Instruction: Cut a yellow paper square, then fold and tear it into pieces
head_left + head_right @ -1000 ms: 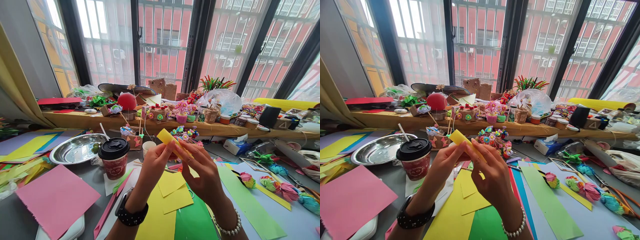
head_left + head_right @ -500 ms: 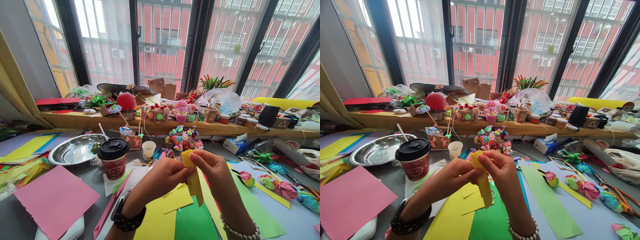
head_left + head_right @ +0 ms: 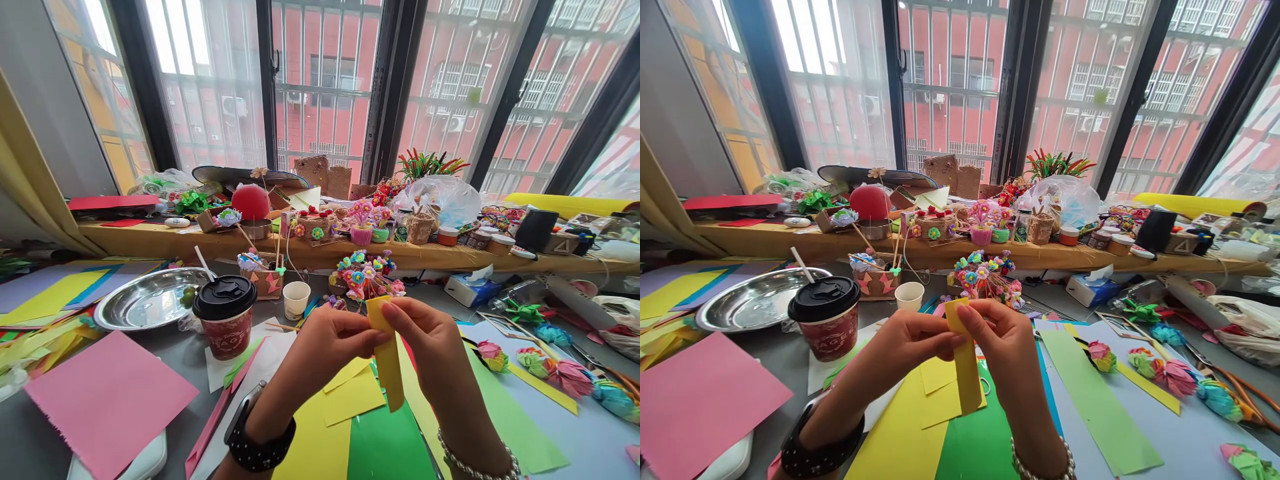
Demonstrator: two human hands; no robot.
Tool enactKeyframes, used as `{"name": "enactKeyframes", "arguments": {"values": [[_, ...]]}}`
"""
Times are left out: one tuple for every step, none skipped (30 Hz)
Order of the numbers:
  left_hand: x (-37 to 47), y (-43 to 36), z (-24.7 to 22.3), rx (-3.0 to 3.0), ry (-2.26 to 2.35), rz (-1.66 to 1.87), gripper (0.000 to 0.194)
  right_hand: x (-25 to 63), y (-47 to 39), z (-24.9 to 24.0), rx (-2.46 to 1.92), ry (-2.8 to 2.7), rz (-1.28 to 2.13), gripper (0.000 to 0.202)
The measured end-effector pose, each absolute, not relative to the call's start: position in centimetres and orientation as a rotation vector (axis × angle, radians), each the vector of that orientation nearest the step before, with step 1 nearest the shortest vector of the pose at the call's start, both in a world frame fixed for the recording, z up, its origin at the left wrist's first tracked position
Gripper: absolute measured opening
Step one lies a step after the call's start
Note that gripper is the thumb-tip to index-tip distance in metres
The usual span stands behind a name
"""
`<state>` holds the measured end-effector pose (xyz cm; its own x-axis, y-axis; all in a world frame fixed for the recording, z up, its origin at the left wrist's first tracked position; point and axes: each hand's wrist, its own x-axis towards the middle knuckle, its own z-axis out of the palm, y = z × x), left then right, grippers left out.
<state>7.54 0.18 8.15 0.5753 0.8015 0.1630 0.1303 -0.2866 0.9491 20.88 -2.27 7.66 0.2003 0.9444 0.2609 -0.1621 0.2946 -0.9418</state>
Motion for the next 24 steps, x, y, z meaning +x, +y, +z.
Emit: {"name": "enactKeyframes", "arguments": {"values": [[7.55, 0.2, 8.16, 1.771, 0.774, 0.804, 0.03, 20.88, -2.26, 7.65, -0.946, -1.067, 0.958, 0.014], [7.56, 0.21, 8.18, 1.778, 0.778, 0.804, 0.031, 20.89, -2.25, 7.64, -0.949, -1.073, 0.953, 0.014], [7.57, 0.22, 8.2, 1.781, 0.781, 0.803, 0.03, 20.91, -2.24, 7.62, -0.953, -1.079, 0.945, 0.015], [7.58, 0.22, 8.22, 1.779, 0.783, 0.802, 0.03, 20.91, -2.23, 7.61, -0.956, -1.085, 0.937, 0.015], [7.59, 0.22, 8.25, 1.776, 0.785, 0.8, 0.029, 20.92, -2.22, 7.6, -0.96, -1.088, 0.931, 0.016], [7.59, 0.21, 8.26, 1.774, 0.789, 0.797, 0.029, 20.91, -2.22, 7.59, -0.965, -1.086, 0.925, 0.017], [7.58, 0.2, 8.27, 1.775, 0.791, 0.796, 0.03, 20.9, -2.23, 7.58, -0.971, -1.083, 0.92, 0.017], [7.58, 0.19, 8.27, 1.78, 0.792, 0.794, 0.031, 20.88, -2.23, 7.57, -0.976, -1.08, 0.917, 0.017], [7.57, 0.18, 8.25, 1.787, 0.793, 0.794, 0.032, 20.86, -2.24, 7.56, -0.981, -1.078, 0.915, 0.018], [7.56, 0.18, 8.23, 1.79, 0.793, 0.794, 0.032, 20.84, -2.25, 7.55, -0.984, -1.076, 0.914, 0.018], [7.56, 0.18, 8.2, 1.789, 0.79, 0.793, 0.032, 20.82, -2.26, 7.54, -0.983, -1.075, 0.917, 0.017], [7.57, 0.19, 8.16, 1.785, 0.788, 0.791, 0.032, 20.8, -2.27, 7.53, -0.977, -1.074, 0.923, 0.017], [7.58, 0.21, 8.14, 1.782, 0.788, 0.788, 0.031, 20.79, -2.27, 7.51, -0.973, -1.073, 0.929, 0.016], [7.59, 0.23, 8.12, 1.781, 0.79, 0.781, 0.031, 20.79, -2.27, 7.5, -0.969, -1.073, 0.931, 0.015], [7.61, 0.26, 8.11, 1.782, 0.792, 0.776, 0.031, 20.79, -2.26, 7.48, -0.968, -1.074, 0.932, 0.015], [7.62, 0.29, 8.12, 1.785, 0.794, 0.771, 0.03, 20.8, -2.25, 7.46, -0.964, -1.075, 0.937, 0.016], [7.62, 0.32, 8.13, 1.789, 0.796, 0.768, 0.03, 20.82, -2.24, 7.44, -0.961, -1.075, 0.944, 0.016], [7.62, 0.34, 8.15, 1.791, 0.798, 0.77, 0.029, 20.83, -2.23, 7.42, -0.957, -1.073, 0.952, 0.017], [7.62, 0.34, 8.18, 1.79, 0.797, 0.775, 0.029, 20.85, -2.23, 7.4, -0.953, -1.071, 0.961, 0.017], [7.62, 0.34, 8.2, 1.782, 0.793, 0.783, 0.027, 20.87, -2.23, 7.38, -0.951, -1.07, 0.966, 0.017], [7.62, 0.32, 8.21, 1.766, 0.791, 0.793, 0.026, 20.88, -2.23, 7.36, -0.951, -1.072, 0.966, 0.018], [7.63, 0.29, 8.22, 1.741, 0.792, 0.805, 0.025, 20.88, -2.24, 7.35, -0.953, -1.074, 0.96, 0.018], [7.64, 0.26, 8.22, 1.712, 0.794, 0.821, 0.023, 20.88, -2.25, 7.34, -0.955, -1.076, 0.953, 0.019], [7.67, 0.23, 8.21, 1.683, 0.797, 0.836, 0.022, 20.88, -2.26, 7.33, -0.955, -1.076, 0.949, 0.019]]}}
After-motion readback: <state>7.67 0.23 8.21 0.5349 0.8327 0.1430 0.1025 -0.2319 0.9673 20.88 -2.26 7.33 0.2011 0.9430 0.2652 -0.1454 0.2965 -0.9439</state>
